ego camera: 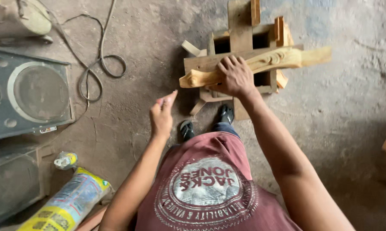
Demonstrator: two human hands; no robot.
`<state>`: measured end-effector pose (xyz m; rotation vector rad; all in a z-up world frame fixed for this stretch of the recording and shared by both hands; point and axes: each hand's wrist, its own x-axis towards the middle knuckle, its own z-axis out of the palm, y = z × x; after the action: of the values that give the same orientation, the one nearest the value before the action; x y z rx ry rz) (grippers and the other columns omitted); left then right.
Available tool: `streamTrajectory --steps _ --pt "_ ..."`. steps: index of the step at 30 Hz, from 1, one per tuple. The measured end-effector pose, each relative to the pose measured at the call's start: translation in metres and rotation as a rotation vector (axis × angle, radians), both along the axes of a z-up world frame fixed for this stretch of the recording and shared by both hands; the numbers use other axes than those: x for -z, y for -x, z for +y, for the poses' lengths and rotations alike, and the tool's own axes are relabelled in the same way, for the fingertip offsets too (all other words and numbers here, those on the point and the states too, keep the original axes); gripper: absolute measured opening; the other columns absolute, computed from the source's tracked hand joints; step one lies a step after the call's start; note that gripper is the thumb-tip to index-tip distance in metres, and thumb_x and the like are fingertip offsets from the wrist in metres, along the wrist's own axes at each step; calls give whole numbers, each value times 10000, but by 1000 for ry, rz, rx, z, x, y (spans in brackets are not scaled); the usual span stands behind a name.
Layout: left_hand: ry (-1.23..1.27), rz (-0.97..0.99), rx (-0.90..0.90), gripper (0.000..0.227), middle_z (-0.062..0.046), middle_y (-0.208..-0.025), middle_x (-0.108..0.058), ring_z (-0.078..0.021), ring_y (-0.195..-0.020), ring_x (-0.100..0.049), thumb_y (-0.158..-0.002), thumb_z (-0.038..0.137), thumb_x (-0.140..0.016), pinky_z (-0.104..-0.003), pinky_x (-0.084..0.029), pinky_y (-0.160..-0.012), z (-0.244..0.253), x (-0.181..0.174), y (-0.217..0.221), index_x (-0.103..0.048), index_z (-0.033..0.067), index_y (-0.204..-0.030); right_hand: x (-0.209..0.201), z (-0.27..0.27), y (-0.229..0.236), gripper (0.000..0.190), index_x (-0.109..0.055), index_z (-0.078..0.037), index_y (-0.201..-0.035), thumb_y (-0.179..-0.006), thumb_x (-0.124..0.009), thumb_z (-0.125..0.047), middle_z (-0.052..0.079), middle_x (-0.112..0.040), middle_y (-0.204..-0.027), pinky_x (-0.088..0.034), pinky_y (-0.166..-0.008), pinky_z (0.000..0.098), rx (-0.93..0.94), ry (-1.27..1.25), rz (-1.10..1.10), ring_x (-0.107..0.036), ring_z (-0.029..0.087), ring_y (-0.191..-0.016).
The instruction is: The person sands the surfaces and decorative carvings of a curved wooden component by hand.
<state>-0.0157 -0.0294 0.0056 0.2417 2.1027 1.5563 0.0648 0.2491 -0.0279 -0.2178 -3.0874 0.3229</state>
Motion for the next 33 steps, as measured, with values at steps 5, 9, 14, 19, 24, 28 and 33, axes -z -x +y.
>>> streamTrajectory --steps 5,9,14,19,24,28,33 --pt "126 214 58 377 -123 -1222 -761 -253 -1225 -674 -1064 305 -532 -351 -508 -1070 41 -20 -53 -747 24 -1194 -20 -44 -56 622 -610 -98 -1319 -892 -787 -513 136 -613 -1271 -413 -1105 459 156 613 348 -545 312 -1249" --pt "105 423 232 507 -149 -1469 -629 -281 -1469 -498 -1148 389 -323 -407 -328 -1285 60 -30 -65 -703 69 -1251 -50 -87 -87 947 -362 7 -1515 -850 -788 -514 214 -480 -1434 -385 -1153 451 85 1330 301 -454 360 -1373" --pt "-192 5 467 566 -217 -1695 -284 -334 -1589 -273 -1129 466 -322 -419 -215 -1297 81 -36 -69 -554 57 -1443 -31 -54 -99 723 -395 33 -1532 -951 -748 -214 246 -483 -1532 -423 -1157 432 157 1154 415 -491 367 -1405" --pt "194 582 509 682 -209 -1643 -385 -339 -1533 -378 -877 375 -754 -462 -282 -1290 101 -10 -25 -564 82 -1463 -13 -3 -113 216 -709 0 -1187 -984 -645 -36 179 -754 -1076 -585 -822 340 520 912 378 -741 250 -973" --pt "675 594 704 973 -275 -1281 -540 -443 -1178 -511 -666 300 -894 -579 -420 -981 82 33 37 -400 27 -1459 -30 2 -124 370 -634 -107 -1311 -948 -624 -38 170 -735 -893 -559 -688 363 750 766 266 -717 255 -752" --pt "513 784 739 518 -190 -1178 -638 -395 -1133 -585 -769 176 -798 -519 -503 -963 94 74 57 -550 29 -1198 -29 -14 -119 319 -583 -111 -1338 -1027 -597 -42 144 -726 -940 -575 -711 342 659 714 402 -750 242 -837" --pt "327 896 811 444 -175 -1038 -663 -347 -1045 -624 -714 206 -829 -508 -518 -875 135 62 54 -582 35 -1041 -34 -25 -91 269 -658 -168 -1325 -1057 -643 -163 173 -744 -1150 -598 -871 403 480 664 178 -737 300 -1038"
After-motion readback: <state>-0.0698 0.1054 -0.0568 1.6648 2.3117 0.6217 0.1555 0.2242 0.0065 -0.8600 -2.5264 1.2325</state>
